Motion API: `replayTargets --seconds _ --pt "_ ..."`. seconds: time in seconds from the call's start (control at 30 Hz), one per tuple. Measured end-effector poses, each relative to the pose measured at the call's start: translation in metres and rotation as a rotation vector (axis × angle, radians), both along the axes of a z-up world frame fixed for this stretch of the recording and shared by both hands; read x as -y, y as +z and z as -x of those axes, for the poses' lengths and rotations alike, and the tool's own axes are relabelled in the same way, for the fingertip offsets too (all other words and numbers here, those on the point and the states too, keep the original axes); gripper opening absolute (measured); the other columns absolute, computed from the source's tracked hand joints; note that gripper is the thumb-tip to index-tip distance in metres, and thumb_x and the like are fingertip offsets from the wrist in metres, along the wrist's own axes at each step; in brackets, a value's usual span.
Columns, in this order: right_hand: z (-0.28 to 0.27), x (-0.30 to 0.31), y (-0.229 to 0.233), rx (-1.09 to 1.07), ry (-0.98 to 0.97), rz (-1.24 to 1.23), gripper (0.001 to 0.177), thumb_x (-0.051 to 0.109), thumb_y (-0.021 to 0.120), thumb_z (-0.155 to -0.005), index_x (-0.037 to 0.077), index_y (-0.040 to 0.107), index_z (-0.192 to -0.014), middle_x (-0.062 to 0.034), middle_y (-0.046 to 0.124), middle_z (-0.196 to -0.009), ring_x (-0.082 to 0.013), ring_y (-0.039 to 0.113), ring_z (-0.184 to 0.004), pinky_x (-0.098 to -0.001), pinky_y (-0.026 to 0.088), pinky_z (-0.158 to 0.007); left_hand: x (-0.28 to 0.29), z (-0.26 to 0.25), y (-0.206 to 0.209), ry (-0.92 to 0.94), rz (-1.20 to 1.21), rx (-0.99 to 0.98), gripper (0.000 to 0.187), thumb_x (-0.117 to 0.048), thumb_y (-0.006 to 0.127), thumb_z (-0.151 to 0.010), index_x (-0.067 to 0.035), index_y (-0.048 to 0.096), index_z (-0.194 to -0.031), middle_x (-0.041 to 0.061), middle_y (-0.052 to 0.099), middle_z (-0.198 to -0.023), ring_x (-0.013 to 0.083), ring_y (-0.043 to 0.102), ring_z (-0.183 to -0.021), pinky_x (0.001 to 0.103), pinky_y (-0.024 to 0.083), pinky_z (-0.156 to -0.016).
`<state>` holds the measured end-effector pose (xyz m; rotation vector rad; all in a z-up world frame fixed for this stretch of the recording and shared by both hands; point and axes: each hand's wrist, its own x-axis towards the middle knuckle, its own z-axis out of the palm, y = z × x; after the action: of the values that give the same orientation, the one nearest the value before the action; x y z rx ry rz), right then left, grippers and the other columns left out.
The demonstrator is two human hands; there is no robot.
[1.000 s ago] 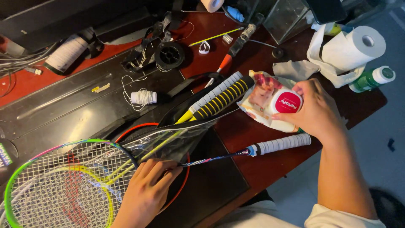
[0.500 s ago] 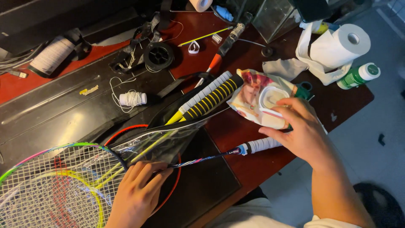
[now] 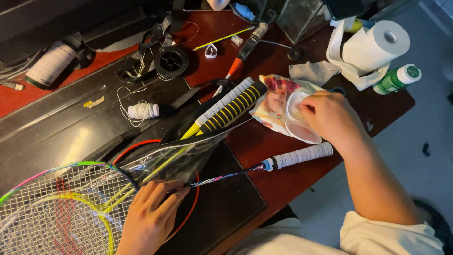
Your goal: The recorder is cleaning multiple badminton rackets, specifically focusing on the grips and frames, using wet wipes and a cleaning solution.
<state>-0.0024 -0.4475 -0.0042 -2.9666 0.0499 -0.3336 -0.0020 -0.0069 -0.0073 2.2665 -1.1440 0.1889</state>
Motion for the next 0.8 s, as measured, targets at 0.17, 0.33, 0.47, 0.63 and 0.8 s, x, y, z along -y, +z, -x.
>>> replayTargets --seconds 0.17,0.33,0.47,0.63,0.8 --pt "-0.006 0.0 -0.005 -0.024 0.032 0.098 0.017 0.019 0.072 -0.087 0.004 0.072 -0.078 -0.0157 0.072 -0.082 -0.0364 0.07 -0.08 -0.0473 0.058 -0.075 -0.002 -0.001 -0.002 -0.012 -0.014 0.0 0.047 0.001 0.07 -0.062 -0.005 0.072 -0.109 0.007 0.067 -0.108 0.0273 0.063 -0.094 0.04 0.052 -0.085" --pt "-0.011 -0.013 0.005 -0.084 -0.046 0.214 0.018 0.023 0.071 -0.085 0.007 0.074 -0.08 -0.0119 0.074 -0.084 -0.0352 0.071 -0.075 -0.0476 0.058 -0.067 -0.001 0.0 -0.001 -0.003 -0.026 -0.003 0.047 0.001 0.07 -0.062 -0.005 0.072 -0.109 0.006 0.067 -0.108 0.0272 0.063 -0.093 0.04 0.052 -0.085" --pt "-0.011 -0.014 0.005 -0.145 -0.068 0.344 0.02 0.026 0.068 -0.092 0.009 0.071 -0.081 -0.0092 0.073 -0.084 -0.0314 0.073 -0.076 -0.0457 0.058 -0.066 0.0 0.001 0.002 -0.005 -0.007 0.009 0.044 0.001 0.07 -0.063 -0.004 0.072 -0.107 0.007 0.066 -0.108 0.0272 0.063 -0.096 0.039 0.053 -0.086" --pt "-0.005 -0.006 0.008 -0.031 0.038 0.274 0.021 0.027 0.072 -0.086 0.008 0.067 -0.08 -0.0105 0.071 -0.084 -0.0326 0.072 -0.079 -0.0465 0.057 -0.068 0.001 0.002 0.005 -0.005 0.01 0.017 0.042 0.002 0.069 -0.065 -0.003 0.071 -0.106 0.007 0.067 -0.108 0.0273 0.064 -0.097 0.038 0.053 -0.087" --pt "-0.001 0.023 -0.011 0.074 0.143 0.065 0.015 0.021 0.071 -0.088 0.008 0.064 -0.089 -0.0106 0.069 -0.087 -0.0352 0.069 -0.079 -0.0468 0.057 -0.072 0.001 0.003 0.005 0.018 -0.002 -0.015 0.036 0.001 0.069 -0.069 -0.005 0.072 -0.105 0.006 0.067 -0.106 0.0263 0.064 -0.096 0.039 0.052 -0.087"
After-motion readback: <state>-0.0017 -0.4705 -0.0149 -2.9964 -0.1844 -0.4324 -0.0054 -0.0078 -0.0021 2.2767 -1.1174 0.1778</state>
